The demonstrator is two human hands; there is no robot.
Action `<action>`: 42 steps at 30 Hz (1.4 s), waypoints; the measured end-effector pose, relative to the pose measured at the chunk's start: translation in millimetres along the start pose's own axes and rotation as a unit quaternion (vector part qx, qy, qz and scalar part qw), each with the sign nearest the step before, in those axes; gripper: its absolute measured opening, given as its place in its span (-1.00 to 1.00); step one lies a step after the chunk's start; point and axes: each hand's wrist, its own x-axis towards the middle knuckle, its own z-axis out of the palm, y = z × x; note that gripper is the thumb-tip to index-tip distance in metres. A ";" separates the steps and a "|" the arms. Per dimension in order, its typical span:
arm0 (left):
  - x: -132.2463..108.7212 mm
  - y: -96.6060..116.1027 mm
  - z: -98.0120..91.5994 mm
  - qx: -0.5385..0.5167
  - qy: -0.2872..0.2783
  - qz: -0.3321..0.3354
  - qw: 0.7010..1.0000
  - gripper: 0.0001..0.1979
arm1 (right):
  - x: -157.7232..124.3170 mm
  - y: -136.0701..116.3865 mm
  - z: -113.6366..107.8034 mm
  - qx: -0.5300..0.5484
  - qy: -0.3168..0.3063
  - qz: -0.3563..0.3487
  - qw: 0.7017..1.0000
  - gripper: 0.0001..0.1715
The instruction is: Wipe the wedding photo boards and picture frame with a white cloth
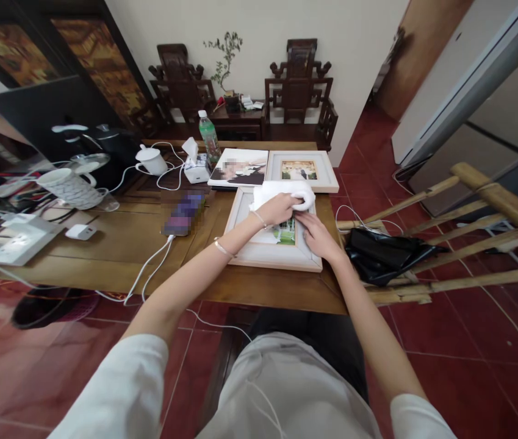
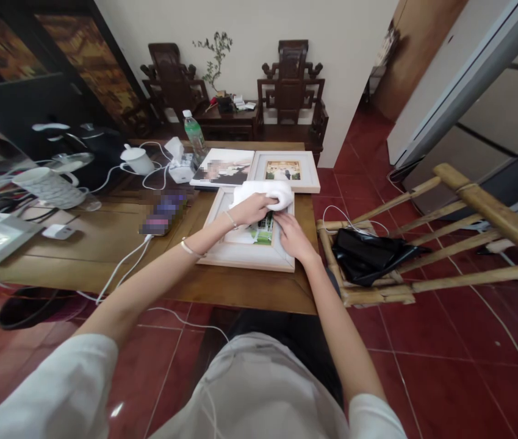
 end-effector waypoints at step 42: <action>-93.3 13.3 2.8 0.078 -0.057 -0.075 0.993 -0.41 | -2.3 -7.7 -6.0 0.030 0.011 0.028 0.999 -0.33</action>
